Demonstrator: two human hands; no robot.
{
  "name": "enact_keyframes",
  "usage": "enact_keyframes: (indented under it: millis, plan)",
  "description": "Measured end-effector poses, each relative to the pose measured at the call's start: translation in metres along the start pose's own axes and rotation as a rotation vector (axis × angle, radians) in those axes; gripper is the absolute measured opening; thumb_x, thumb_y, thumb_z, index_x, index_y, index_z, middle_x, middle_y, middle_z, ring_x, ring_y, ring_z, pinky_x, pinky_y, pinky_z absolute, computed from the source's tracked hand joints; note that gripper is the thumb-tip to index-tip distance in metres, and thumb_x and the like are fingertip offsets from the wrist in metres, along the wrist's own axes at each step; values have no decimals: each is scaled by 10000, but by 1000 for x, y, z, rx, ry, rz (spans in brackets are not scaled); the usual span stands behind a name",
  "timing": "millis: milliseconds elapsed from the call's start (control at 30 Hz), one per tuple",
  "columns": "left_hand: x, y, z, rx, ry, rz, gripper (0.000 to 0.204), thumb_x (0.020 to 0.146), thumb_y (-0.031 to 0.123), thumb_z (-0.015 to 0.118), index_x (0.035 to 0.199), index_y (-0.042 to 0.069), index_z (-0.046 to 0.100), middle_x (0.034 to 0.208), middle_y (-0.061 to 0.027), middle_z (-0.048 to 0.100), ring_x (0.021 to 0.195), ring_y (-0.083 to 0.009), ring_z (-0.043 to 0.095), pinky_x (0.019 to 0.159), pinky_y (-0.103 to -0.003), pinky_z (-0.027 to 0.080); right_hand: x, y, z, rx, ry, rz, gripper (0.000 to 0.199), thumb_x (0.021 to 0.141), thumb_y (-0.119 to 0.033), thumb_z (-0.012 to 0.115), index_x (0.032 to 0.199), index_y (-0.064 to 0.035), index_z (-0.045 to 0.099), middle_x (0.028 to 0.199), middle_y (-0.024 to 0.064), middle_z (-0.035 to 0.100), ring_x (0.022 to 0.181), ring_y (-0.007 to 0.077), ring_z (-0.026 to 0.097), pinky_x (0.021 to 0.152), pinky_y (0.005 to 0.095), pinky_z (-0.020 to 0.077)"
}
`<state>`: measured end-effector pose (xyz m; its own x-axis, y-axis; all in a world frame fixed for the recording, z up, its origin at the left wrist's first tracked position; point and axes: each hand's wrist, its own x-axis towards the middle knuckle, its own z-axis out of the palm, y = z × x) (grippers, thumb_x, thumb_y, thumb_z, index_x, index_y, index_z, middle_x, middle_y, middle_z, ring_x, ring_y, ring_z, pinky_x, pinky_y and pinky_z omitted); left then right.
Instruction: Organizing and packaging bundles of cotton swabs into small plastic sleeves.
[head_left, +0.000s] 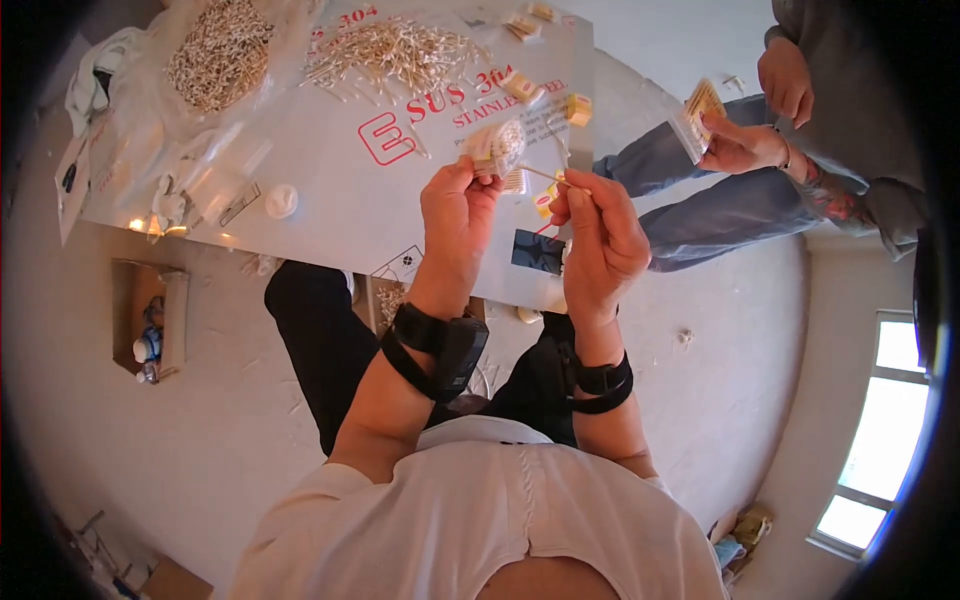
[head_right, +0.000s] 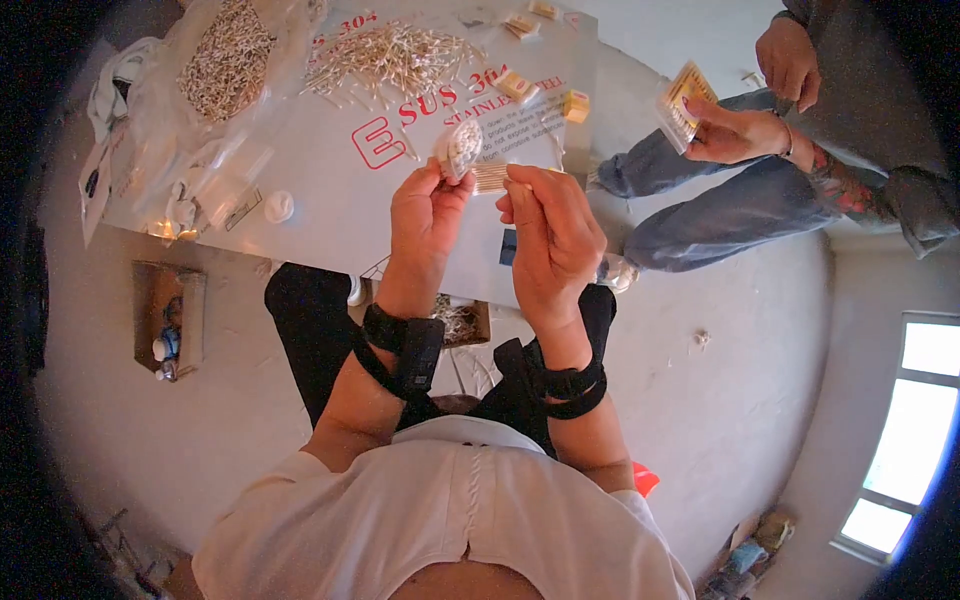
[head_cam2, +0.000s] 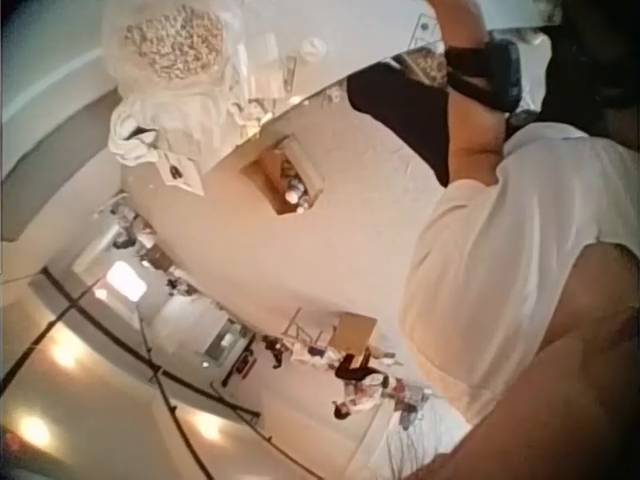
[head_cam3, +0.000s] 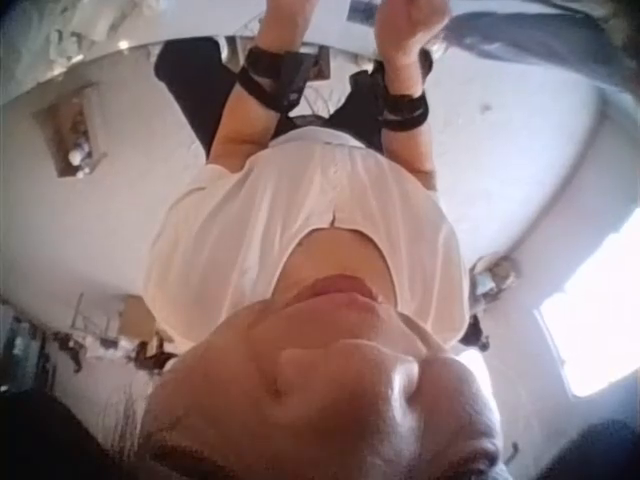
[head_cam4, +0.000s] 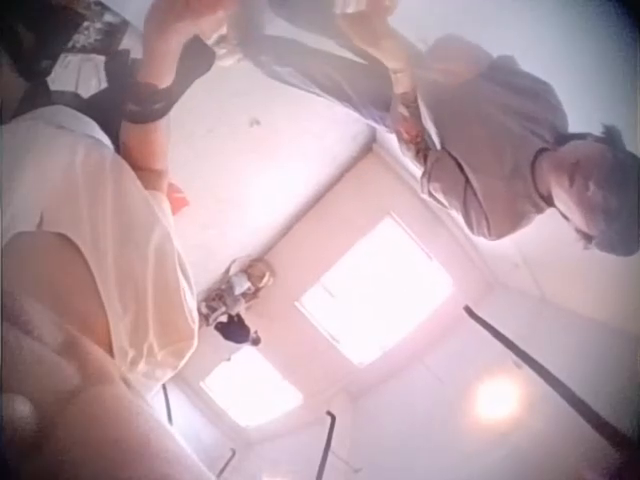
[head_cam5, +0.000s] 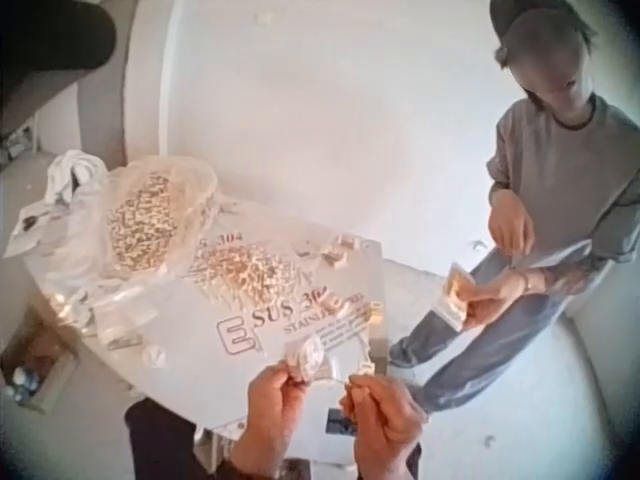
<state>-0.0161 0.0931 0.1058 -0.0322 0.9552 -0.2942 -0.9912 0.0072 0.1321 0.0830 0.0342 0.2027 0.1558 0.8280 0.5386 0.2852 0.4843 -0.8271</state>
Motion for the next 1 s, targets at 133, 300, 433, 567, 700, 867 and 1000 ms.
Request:
enact_keyframes:
  millis: [133,300,433,567,700,867,1000]
  plan:
    - [3,-2,-8,17,-39,0,93,875,14,486,793,-25,507,870,-124,532,802,-221,521,794,-394,466,3,5,3,-65,-10,-1,102,864,7,550,942,34,609,821,79,588,662,101,585,563,215,478]
    - [2,-5,-6,50,-52,-17,95,889,44,493,885,-44,530,1014,-152,550,954,-260,547,861,-416,467,7,7,2,-152,-22,-22,93,864,-9,558,936,22,608,827,76,594,648,99,585,554,220,473]
    - [3,-4,-6,56,-33,-27,97,893,46,492,897,-45,527,1014,-151,551,952,-259,547,855,-413,472,8,8,2,-157,7,-41,84,861,-11,561,927,15,604,813,73,595,629,100,584,539,223,466]
    - [3,-4,-5,48,-53,-33,94,896,46,487,888,-38,527,1009,-148,551,951,-254,547,853,-409,473,8,7,1,-201,-8,-26,82,855,-9,565,924,16,602,808,77,596,630,106,584,539,223,463]
    - [2,-6,-2,66,-40,-33,93,897,51,486,873,-30,523,994,-142,549,927,-248,546,844,-404,469,8,11,2,-215,-28,-29,94,842,8,568,929,13,603,814,92,596,632,127,584,545,241,466]
    - [6,-9,-9,70,-196,-37,116,897,74,495,831,-17,524,946,-126,549,871,-233,537,818,-393,452,10,16,3,-185,-46,-3,112,830,25,568,933,4,606,822,109,593,670,170,586,576,266,468]
    - [4,-19,-1,106,-194,-51,114,888,90,511,828,-3,536,908,-104,561,869,-214,537,813,-382,450,11,24,3,-283,0,-80,126,795,19,600,912,-13,634,828,106,578,734,205,573,637,290,462]
